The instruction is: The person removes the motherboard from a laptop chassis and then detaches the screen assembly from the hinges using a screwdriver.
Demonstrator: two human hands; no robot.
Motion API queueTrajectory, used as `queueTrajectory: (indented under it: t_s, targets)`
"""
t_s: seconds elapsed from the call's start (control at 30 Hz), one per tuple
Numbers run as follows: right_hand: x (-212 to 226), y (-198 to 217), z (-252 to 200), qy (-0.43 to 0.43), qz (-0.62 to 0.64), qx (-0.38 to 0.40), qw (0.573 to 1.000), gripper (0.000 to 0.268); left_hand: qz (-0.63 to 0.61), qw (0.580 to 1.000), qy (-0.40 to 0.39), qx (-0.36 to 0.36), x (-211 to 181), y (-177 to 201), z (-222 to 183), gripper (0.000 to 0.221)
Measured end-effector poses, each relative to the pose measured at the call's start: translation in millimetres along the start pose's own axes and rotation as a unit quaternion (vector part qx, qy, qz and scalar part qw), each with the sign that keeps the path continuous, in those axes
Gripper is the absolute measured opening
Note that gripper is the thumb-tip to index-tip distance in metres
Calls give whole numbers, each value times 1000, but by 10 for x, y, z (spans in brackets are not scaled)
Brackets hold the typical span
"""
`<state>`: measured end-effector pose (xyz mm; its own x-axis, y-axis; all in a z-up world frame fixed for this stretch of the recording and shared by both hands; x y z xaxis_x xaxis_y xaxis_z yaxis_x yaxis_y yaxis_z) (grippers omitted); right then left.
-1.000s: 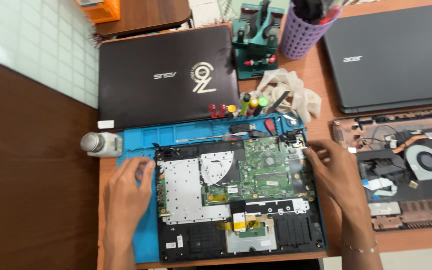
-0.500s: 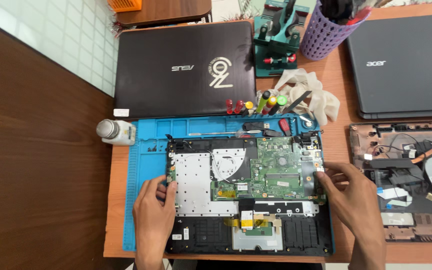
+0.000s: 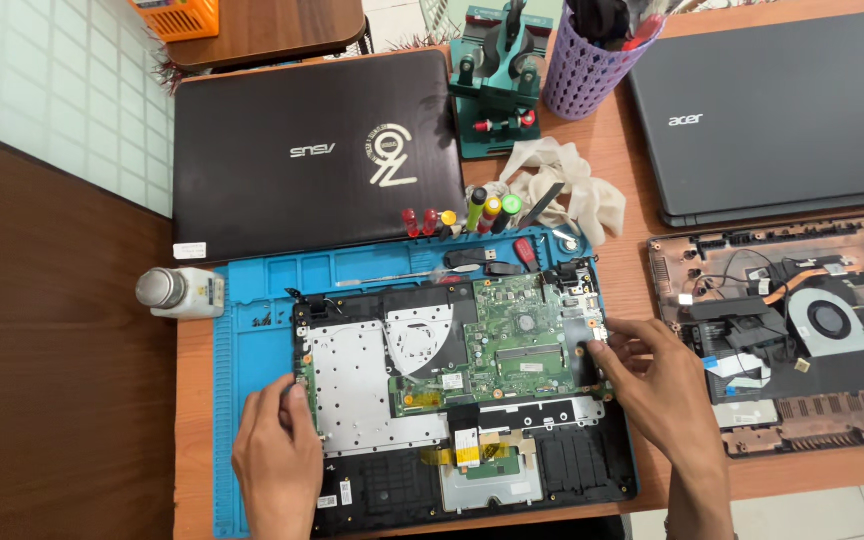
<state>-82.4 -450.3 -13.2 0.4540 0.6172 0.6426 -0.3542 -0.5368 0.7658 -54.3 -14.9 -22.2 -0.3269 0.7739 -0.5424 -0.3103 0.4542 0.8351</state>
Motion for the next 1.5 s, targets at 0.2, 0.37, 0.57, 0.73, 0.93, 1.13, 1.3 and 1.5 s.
queueTrajectory:
  t_s: [0.2, 0.37, 0.57, 0.73, 0.93, 1.13, 1.3, 1.5]
  targets:
    - [-2, 13, 10, 2, 8, 3, 1000, 41, -26, 999, 45, 2, 78, 0, -5, 30]
    - [-73, 0, 0, -12, 12, 9, 1000, 41, -49, 998, 36, -17, 4, 78, -7, 28]
    - [-146, -2, -46, -17, 34, 12, 999, 42, -54, 997, 48, -9, 20, 82, -29, 26]
    - [-237, -5, -60, -40, 55, 18, 998, 41, -59, 997, 40, -19, 43, 104, -35, 26]
    - [-277, 9, -82, -29, 104, 14, 994, 36, -78, 995, 38, -39, 99, 115, -109, 24]
    - [-393, 42, -123, -57, 137, 19, 989, 33, -63, 997, 23, -46, 201, 82, -157, 23]
    - [-450, 56, -138, -67, 176, 28, 982, 30, -70, 996, 36, -41, 212, 43, -202, 23]
    - [-508, 111, -158, -98, 152, 40, 983, 31, -51, 998, 40, -26, 193, 13, -207, 22]
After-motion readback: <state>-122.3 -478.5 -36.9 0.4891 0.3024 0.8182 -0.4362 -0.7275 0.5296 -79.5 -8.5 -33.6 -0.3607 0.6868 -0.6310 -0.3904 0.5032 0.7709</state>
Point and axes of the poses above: each hand's wrist, its own z-axis towards the middle knuckle, its own y-axis out of the back of the hand, x = y × z, the point moved 9 cm from there along z, towards the middle knuckle, and after that the axes turned 13 degrees about -x, right-handed, at the moved point
